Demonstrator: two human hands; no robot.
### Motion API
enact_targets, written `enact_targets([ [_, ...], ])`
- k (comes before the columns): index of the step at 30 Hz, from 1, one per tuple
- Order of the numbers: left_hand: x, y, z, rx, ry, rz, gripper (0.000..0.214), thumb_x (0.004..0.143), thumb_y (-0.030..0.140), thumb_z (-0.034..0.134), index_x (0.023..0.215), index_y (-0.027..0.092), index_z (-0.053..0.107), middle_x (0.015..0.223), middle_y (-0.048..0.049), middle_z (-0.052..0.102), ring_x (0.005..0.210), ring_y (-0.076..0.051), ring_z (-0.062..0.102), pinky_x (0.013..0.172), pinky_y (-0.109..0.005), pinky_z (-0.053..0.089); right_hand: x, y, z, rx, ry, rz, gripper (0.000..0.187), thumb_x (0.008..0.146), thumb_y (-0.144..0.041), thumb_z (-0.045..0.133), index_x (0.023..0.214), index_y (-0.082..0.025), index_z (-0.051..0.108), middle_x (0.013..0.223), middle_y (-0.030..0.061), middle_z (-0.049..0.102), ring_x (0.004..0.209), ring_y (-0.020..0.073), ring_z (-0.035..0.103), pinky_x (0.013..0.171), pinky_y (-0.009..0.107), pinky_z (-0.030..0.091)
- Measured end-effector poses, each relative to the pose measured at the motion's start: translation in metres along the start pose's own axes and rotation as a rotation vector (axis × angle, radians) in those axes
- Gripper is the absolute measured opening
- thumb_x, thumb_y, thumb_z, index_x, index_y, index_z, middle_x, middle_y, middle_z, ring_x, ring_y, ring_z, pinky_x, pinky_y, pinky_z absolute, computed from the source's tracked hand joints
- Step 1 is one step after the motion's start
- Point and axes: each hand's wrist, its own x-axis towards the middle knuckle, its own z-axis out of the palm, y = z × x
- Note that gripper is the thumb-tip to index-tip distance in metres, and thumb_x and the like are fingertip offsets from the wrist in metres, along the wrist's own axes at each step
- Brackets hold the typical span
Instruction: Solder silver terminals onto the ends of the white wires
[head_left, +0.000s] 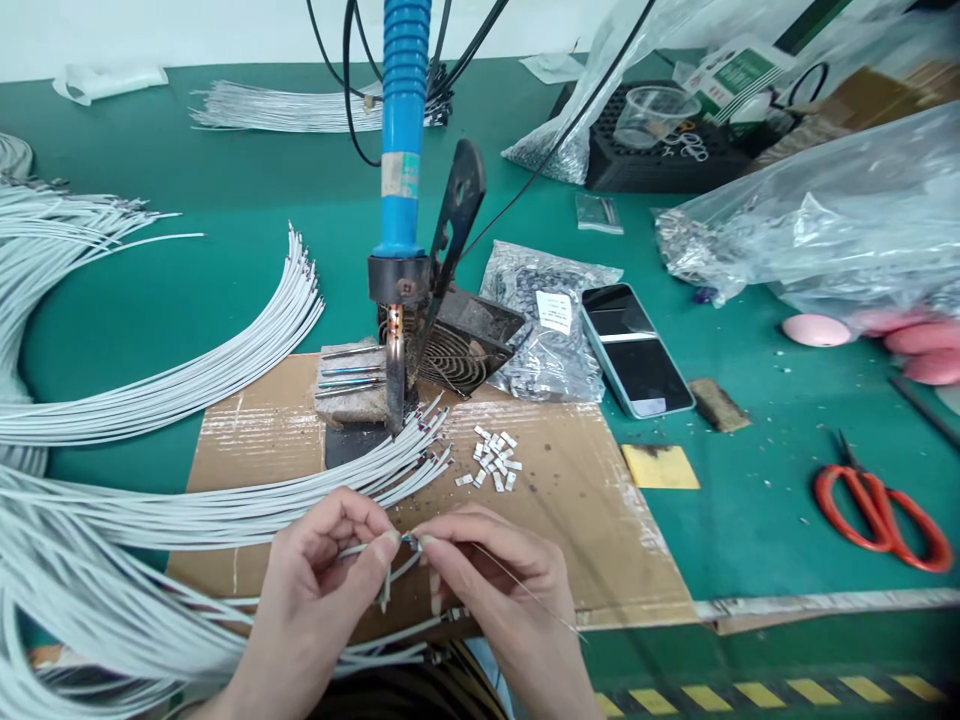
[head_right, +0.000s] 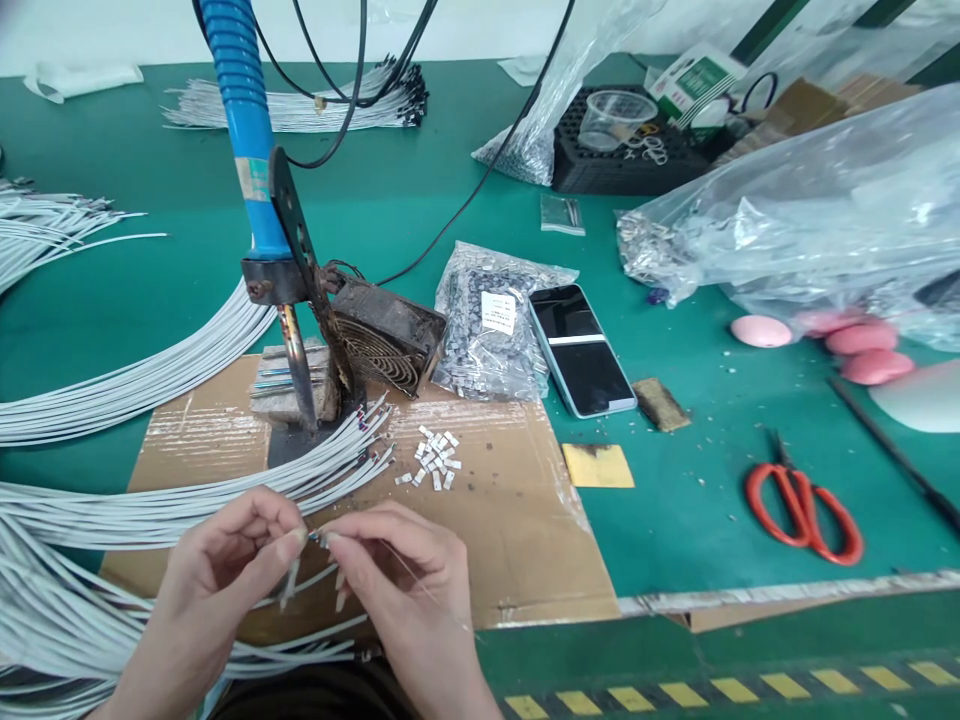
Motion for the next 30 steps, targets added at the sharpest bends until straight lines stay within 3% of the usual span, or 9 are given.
enact_targets([
  [6,0.000,0.002,0.002,0.030,0.068,0.040,0.019,0.080,0.032,0.083,0.073,0.018,0.071,0.064,0.0031,0.060,0.058,-0.010,0.048,0.054,-0.017,0.041,-0.001,0.001,-0.001,0.035,0.046,0.009,0.010,0.082,-0.033,0.086,0.079,-0.023,0.086,0.070,0.0013,0.070,0.052,0.0108,0.061,0.050,0.021,0.057],
  [12,0.000,0.004,0.005,0.047,0.075,0.016,0.019,0.077,0.031,0.084,0.073,0.019,0.070,0.064,0.0031,0.061,0.059,-0.011,0.052,0.055,-0.017,0.046,0.001,-0.003,0.002,-0.062,-0.030,-0.114,0.009,0.086,-0.022,0.080,0.083,-0.027,0.087,0.070,0.0005,0.071,0.052,0.0097,0.061,0.050,0.019,0.052],
  [16,0.001,0.003,0.004,0.028,0.048,0.006,0.019,0.079,0.030,0.083,0.072,0.019,0.069,0.067,0.0017,0.064,0.062,-0.012,0.055,0.057,-0.017,0.048,0.004,-0.004,0.002,-0.118,0.010,-0.181,0.012,0.086,-0.020,0.079,0.086,-0.028,0.088,0.070,0.0008,0.073,0.052,0.0106,0.060,0.050,0.020,0.052],
  [23,0.004,0.003,0.003,0.037,0.055,0.054,0.013,0.082,0.025,0.080,0.073,0.019,0.073,0.076,-0.0009,0.072,0.067,-0.012,0.062,0.060,-0.014,0.051,0.008,0.002,-0.003,-0.047,0.046,-0.143,0.007,0.086,-0.022,0.081,0.083,-0.026,0.086,0.074,0.0008,0.074,0.055,0.0101,0.063,0.050,0.018,0.053],
  [30,0.004,0.005,0.006,0.041,0.043,0.076,0.010,0.080,0.019,0.079,0.072,0.021,0.073,0.076,0.0012,0.074,0.072,-0.011,0.068,0.068,-0.011,0.054,0.015,0.009,-0.006,-0.056,-0.067,-0.178,0.015,0.089,-0.020,0.080,0.093,-0.033,0.088,0.080,0.0006,0.074,0.054,0.0077,0.059,0.048,0.016,0.050],
])
